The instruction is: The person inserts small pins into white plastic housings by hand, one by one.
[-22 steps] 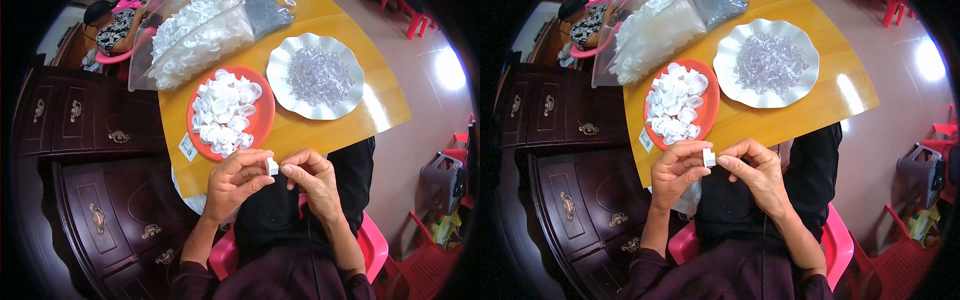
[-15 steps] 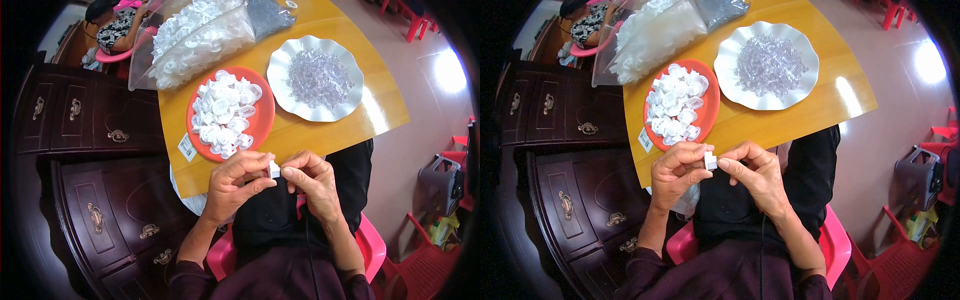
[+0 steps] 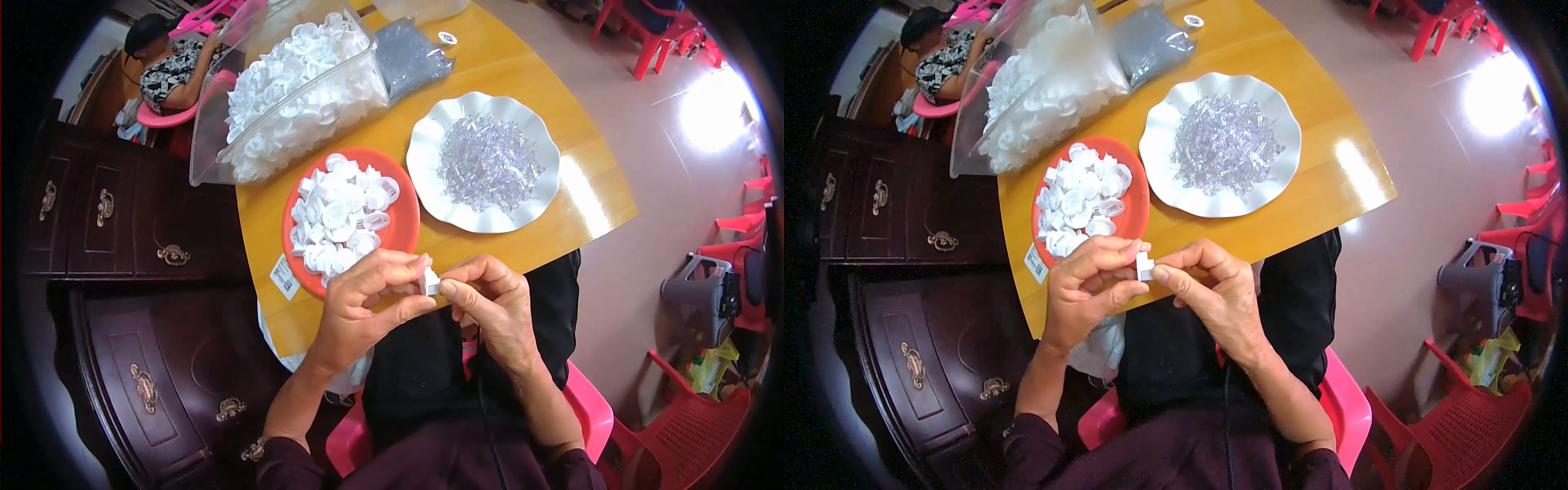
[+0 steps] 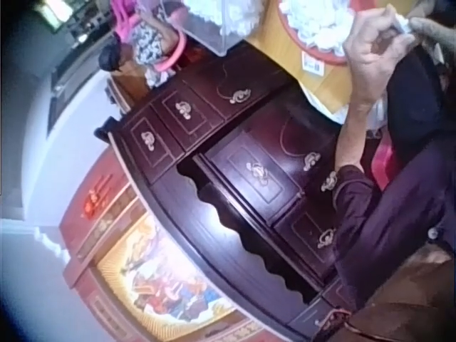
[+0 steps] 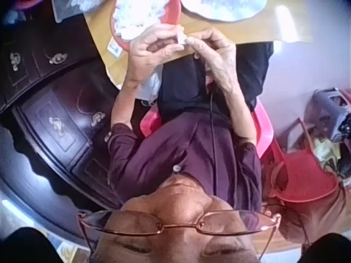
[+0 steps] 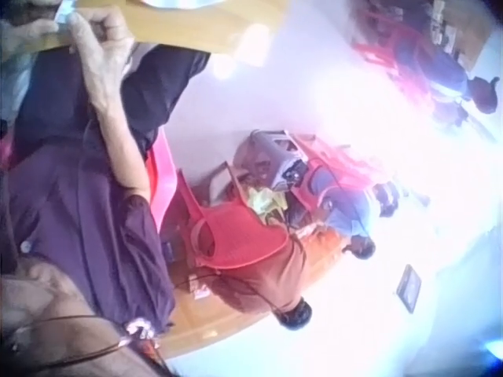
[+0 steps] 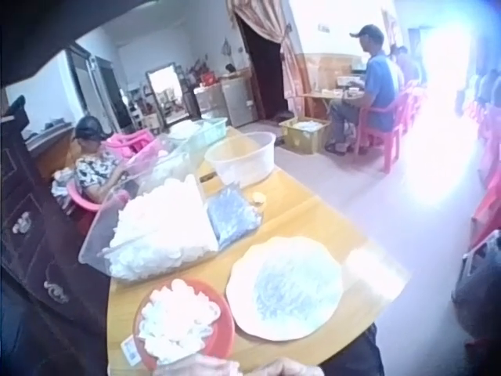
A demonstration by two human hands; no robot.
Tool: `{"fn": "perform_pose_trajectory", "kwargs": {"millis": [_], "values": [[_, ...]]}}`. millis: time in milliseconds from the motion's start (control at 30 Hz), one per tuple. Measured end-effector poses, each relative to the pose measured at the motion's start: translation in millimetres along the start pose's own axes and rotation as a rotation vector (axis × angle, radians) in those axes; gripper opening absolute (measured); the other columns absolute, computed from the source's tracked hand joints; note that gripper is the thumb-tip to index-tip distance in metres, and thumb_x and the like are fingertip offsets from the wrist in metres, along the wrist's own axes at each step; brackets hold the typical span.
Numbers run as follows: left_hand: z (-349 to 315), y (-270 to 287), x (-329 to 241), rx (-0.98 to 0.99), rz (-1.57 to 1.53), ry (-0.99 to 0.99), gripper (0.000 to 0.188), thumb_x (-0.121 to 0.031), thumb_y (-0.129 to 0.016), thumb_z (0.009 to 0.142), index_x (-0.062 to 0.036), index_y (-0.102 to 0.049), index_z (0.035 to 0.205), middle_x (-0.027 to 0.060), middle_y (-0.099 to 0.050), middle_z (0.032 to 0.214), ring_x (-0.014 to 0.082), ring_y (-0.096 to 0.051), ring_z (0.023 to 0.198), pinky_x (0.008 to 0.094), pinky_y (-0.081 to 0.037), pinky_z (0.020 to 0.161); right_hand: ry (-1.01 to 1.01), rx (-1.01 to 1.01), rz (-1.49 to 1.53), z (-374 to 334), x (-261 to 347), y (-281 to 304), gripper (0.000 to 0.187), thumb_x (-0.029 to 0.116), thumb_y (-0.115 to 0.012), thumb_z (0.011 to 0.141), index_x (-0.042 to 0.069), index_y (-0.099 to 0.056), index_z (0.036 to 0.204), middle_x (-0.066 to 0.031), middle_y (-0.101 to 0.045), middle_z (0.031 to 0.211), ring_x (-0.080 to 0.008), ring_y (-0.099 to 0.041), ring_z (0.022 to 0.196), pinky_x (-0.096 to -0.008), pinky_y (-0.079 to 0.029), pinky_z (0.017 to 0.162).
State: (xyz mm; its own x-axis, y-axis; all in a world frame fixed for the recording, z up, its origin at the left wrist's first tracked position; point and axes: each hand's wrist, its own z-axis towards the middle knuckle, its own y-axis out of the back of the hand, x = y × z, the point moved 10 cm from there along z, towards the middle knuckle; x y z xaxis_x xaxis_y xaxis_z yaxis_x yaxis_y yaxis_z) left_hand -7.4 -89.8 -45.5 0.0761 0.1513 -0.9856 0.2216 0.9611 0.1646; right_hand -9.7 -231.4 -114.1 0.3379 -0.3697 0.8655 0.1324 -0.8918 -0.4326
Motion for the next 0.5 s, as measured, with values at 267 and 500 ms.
{"fn": "perform_pose_trajectory", "kwargs": {"millis": [267,500], "values": [[70.0,94.2,-87.8,-0.407,0.565,-0.45,0.031,0.002,-0.072,0.084,-0.0021,-0.068,0.115,0.0079,-0.066,0.112,0.0154,-0.065,0.093,0.0284,-0.054,0.081,0.54,-0.323,-1.073,26.9,106.7,28.3,0.02,0.012,-0.075,0.083,0.004,-0.067,0.1,-0.009,-0.063,0.09,-0.021,-0.063,0.067,-0.033,-0.05,0.062],[109.3,143.9,-96.8,-0.556,0.991,-0.499,0.033,-0.005,-0.07,0.088,-0.0049,-0.067,0.12,0.0104,-0.065,0.118,0.023,-0.064,0.105,0.0331,-0.053,0.087,0.579,-0.33,-1.18,66.0,118.2,35.6,0.018,0.015,-0.07,0.087,0.009,-0.067,0.103,-0.0079,-0.063,0.097,-0.028,-0.066,0.086,-0.0411,-0.051,0.076]]}}
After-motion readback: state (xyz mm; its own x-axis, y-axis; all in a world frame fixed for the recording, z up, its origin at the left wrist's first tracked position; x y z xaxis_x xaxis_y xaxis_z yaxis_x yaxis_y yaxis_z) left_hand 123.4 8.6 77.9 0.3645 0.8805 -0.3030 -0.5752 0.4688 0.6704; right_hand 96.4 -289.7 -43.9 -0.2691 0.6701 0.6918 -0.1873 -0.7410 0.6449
